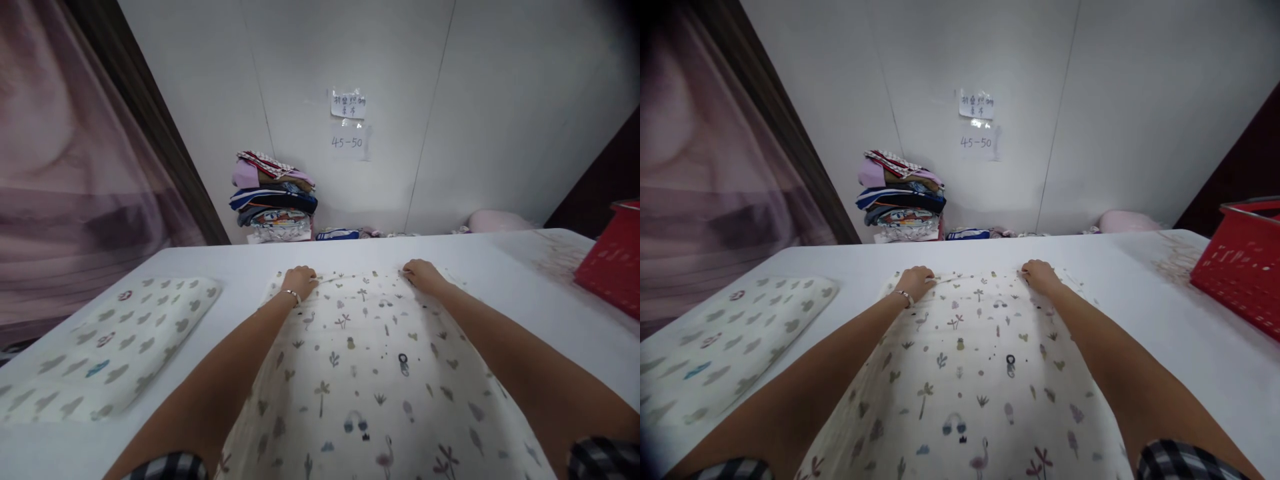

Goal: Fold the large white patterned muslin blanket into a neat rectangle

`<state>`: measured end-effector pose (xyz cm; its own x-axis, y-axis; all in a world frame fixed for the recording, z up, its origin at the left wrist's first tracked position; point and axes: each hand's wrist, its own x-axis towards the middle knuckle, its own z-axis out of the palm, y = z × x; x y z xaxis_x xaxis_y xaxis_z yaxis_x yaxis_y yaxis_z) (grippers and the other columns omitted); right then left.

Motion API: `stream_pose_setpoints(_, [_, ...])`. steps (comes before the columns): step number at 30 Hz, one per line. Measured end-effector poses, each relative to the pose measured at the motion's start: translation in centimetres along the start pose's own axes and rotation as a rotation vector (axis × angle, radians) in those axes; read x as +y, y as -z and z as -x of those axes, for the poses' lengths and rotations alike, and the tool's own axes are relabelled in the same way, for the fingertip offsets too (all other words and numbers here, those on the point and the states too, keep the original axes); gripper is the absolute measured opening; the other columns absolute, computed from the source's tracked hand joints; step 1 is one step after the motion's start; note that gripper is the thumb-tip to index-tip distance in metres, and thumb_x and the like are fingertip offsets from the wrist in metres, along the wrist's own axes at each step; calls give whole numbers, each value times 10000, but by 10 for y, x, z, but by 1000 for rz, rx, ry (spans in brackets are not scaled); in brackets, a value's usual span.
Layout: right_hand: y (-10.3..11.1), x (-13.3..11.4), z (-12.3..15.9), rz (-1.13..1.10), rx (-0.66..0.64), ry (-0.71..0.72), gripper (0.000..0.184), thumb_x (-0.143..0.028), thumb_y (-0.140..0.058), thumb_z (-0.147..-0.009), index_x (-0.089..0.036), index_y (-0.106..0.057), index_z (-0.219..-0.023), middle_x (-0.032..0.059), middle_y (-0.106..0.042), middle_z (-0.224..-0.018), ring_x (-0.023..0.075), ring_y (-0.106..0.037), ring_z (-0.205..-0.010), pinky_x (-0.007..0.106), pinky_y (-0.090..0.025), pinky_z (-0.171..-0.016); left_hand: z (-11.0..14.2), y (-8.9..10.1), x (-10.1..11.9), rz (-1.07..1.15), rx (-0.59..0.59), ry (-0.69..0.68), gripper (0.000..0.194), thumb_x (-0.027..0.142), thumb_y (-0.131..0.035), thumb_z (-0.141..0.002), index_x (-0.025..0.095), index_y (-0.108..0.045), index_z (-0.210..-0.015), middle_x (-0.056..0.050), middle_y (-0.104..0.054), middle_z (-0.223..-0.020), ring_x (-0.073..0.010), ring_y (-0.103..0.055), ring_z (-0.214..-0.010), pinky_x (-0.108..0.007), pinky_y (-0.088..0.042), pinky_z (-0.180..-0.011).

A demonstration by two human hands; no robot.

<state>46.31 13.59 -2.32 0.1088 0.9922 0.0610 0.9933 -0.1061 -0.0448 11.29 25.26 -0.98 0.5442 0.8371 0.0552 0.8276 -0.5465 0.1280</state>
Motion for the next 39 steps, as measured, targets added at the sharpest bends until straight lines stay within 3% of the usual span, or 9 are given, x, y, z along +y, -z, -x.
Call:
stream_pose_setpoints(7, [-3,10,17,-66,118,152,168,-148,-453,-798,-177,-609,-853,79,-612,-934,199,-510,-892,297,-374,-793,19,-3,-8,19,91,-228,91,135,-515,-758,189,-556,-818,-56,-615,-887,-215,-540,-904,-348,-372,-821])
stream_pose_setpoints(11, [-5,12,27,-101,162,253,134,-128,-460,-757,-182,-575,-801,88,-596,-1022,210,-499,-952,318,-373,-831,27,-4,-10,7,104,-300,150,66,-480,-724,180,-519,-813,-72,-598,-898,-209,-542,-870,-322,-387,-768])
stream_pose_setpoints(16, [-5,13,29,-119,142,264,102,-138,-487,-742,-185,-568,-781,94,-601,-1048,219,-492,-1005,324,-368,-865,27,-4,-10,-24,56,-233,120,131,-468,-769,179,-531,-860,-66,-622,-823,-214,-564,-799,-320,-397,-742])
stream_pose_setpoints(18, [-4,14,28,-134,142,258,76,-197,-498,-776,-183,-573,-780,91,-609,-1011,215,-500,-978,320,-373,-851,27,-4,-9,-22,65,-212,107,157,-485,-775,181,-540,-863,-59,-627,-787,-213,-568,-786,-317,-396,-748])
stream_pose_setpoints(21, [-3,14,24,-154,144,241,178,-320,-489,-828,-186,-588,-768,78,-614,-934,204,-515,-919,313,-378,-826,27,-3,-7,74,79,-161,93,252,-544,-770,194,-560,-841,-35,-633,-761,-192,-573,-765,-289,-403,-734])
stream_pose_setpoints(26, [0,12,15,-177,77,145,193,-323,-486,-825,-185,-613,-779,64,-608,-881,172,-543,-819,267,-394,-733,24,-1,-2,297,47,-11,315,520,-512,-776,220,-606,-805,11,-617,-655,-154,-561,-648,-247,-405,-611])
stream_pose_setpoints(29, [2,10,11,-181,38,111,179,-302,-485,-815,-189,-623,-797,63,-611,-918,161,-550,-795,257,-398,-711,18,0,1,317,55,75,359,499,-430,-828,211,-621,-733,-1,-633,-666,-148,-561,-641,-243,-397,-589])
stream_pose_setpoints(34, [9,5,11,-77,-22,82,159,-297,-513,-787,-200,-638,-771,68,-642,-880,205,-545,-885,294,-392,-753,9,-1,6,254,60,158,321,440,-475,-820,195,-649,-706,-27,-674,-748,-155,-582,-695,-243,-401,-604])
stream_pose_setpoints(39, [13,2,11,-44,10,33,194,-308,-486,-812,-198,-645,-794,68,-658,-900,211,-545,-889,306,-383,-756,4,2,10,246,93,178,250,362,-500,-820,187,-677,-790,-56,-680,-917,-178,-595,-824,-262,-419,-710])
